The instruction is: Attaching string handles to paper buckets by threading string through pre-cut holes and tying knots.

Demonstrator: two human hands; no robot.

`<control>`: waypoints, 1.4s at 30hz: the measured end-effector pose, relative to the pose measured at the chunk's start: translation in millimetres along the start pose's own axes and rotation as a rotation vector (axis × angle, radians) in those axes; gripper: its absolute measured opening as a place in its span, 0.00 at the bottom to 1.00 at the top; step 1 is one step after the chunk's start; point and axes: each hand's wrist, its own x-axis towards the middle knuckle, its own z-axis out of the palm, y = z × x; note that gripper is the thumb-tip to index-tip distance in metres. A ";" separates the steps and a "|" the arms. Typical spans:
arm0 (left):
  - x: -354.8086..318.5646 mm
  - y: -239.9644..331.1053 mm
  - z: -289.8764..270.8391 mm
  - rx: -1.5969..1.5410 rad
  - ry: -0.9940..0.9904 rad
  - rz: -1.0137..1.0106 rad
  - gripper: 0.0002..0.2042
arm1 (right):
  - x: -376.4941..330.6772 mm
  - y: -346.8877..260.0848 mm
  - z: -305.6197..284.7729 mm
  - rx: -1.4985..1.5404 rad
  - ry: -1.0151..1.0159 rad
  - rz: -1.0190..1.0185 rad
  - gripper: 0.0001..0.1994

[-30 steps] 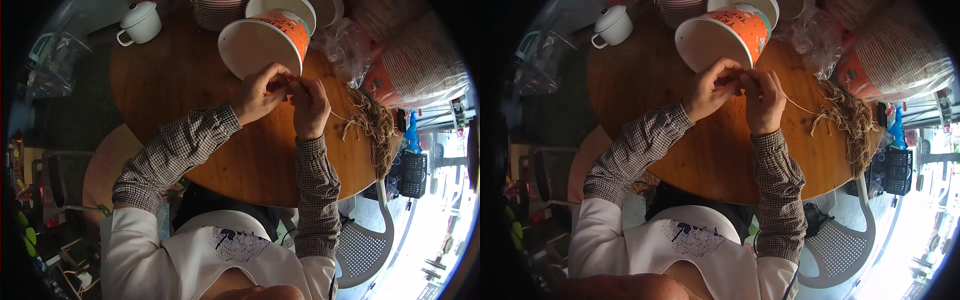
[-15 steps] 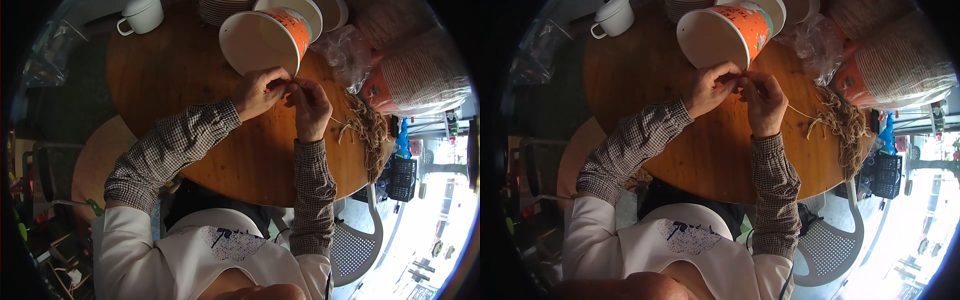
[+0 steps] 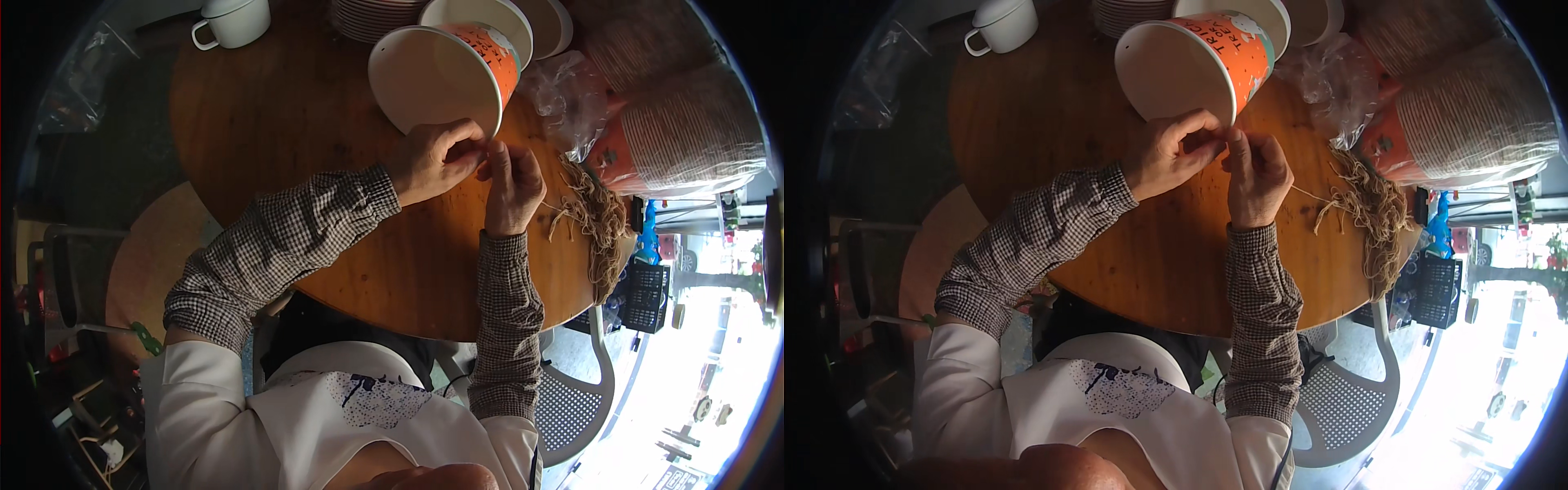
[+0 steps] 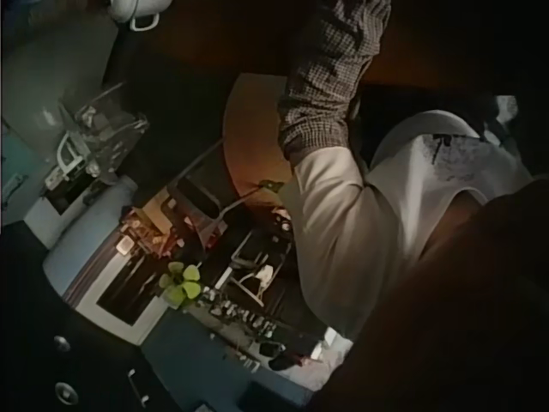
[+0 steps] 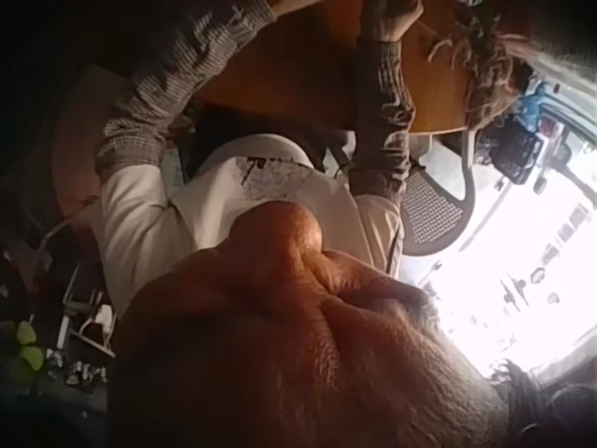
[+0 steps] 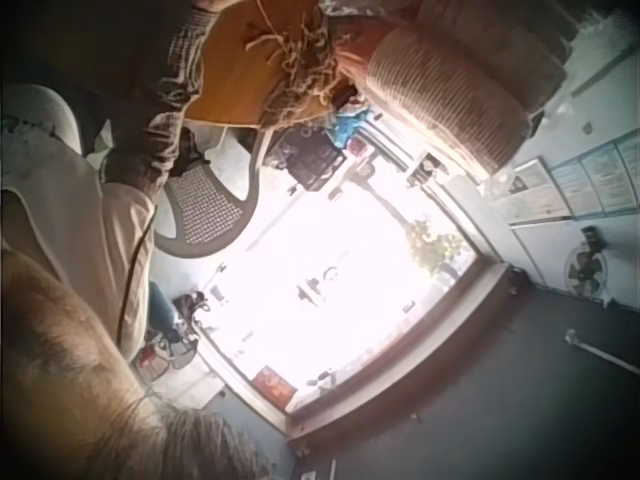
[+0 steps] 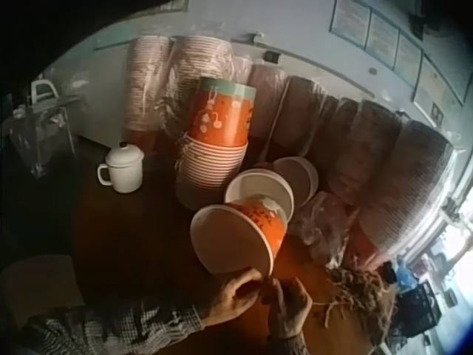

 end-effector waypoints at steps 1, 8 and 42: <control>0.4 0.0 -0.4 -0.002 0.003 0.001 0.04 | -0.5 0.4 0.3 -0.003 -0.002 -0.001 0.05; 0.3 -2.6 -0.7 0.056 -0.017 -0.009 0.05 | -0.7 2.4 3.9 -0.001 0.028 -0.021 0.07; 10.9 -18.4 -6.4 -0.125 0.208 -0.111 0.05 | 7.7 -17.5 -22.3 -0.489 -0.122 -0.184 0.03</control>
